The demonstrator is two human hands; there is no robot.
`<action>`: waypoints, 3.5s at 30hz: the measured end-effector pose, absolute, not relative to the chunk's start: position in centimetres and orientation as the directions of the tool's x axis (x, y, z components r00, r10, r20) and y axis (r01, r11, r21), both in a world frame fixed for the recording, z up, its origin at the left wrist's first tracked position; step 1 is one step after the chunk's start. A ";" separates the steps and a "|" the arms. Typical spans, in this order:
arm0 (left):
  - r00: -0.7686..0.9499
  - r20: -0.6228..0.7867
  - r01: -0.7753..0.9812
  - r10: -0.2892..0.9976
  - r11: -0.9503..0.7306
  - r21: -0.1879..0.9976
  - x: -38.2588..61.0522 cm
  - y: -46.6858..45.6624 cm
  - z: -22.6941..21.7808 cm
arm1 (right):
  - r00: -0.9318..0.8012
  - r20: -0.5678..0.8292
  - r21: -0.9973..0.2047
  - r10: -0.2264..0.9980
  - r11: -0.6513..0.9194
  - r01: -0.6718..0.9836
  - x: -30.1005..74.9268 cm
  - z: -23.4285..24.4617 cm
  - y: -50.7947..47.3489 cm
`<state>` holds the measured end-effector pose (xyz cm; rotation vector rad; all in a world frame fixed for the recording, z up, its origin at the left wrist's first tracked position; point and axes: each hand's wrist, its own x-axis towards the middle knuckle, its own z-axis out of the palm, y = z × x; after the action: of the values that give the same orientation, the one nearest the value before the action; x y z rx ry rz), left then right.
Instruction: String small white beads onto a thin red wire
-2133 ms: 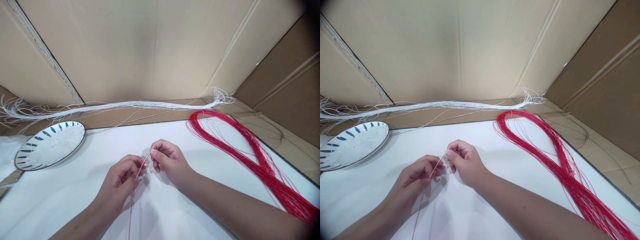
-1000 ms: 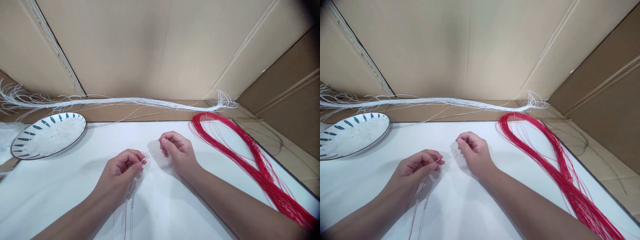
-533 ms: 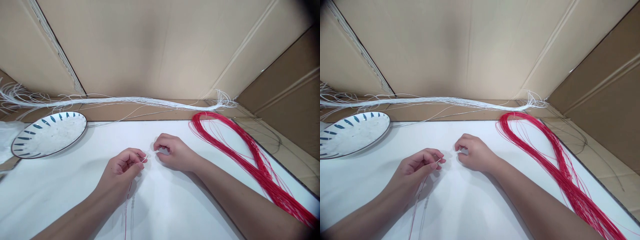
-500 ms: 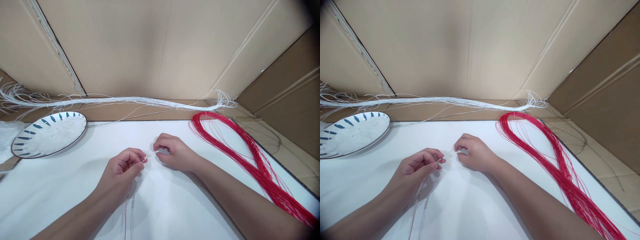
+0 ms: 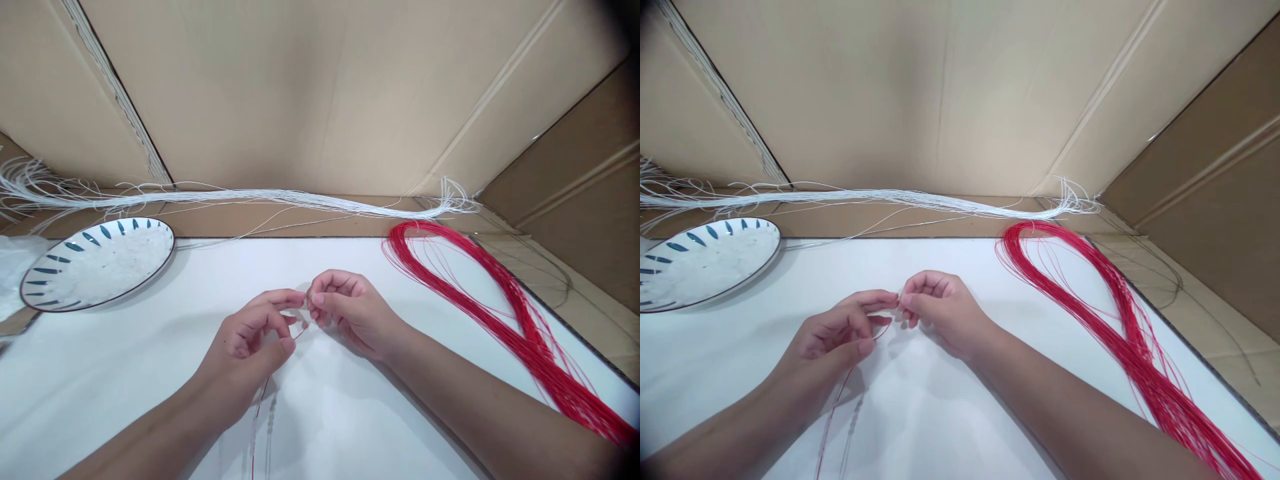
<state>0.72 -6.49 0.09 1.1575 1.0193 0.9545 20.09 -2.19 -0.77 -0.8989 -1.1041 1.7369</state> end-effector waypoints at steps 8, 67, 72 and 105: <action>0.342 -0.123 -0.155 0.932 0.185 0.970 0.3 -6.2 0.0 | -0.607 -0.184 -0.739 0.773 -0.516 -0.433 19.3 -1.0 -3.0; 0.232 -0.181 -0.169 0.956 0.223 0.960 0.6 -6.1 0.0 | -0.624 -0.078 -0.836 0.778 -0.392 -0.384 19.6 -1.6 -2.9; 0.225 -0.134 -0.048 0.965 0.148 0.988 0.6 -6.4 0.1 | -0.588 -0.115 -0.833 0.800 -0.401 -0.382 19.4 -1.4 -3.1; 0.219 -0.011 0.050 0.976 0.000 0.999 0.8 -6.6 0.1 | -0.518 -0.079 -0.941 0.852 -0.235 -0.242 19.2 -1.4 -3.5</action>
<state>0.85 -6.55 0.07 1.3377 1.0828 1.0166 19.23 -3.53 -1.42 -0.7967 -1.2487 1.8427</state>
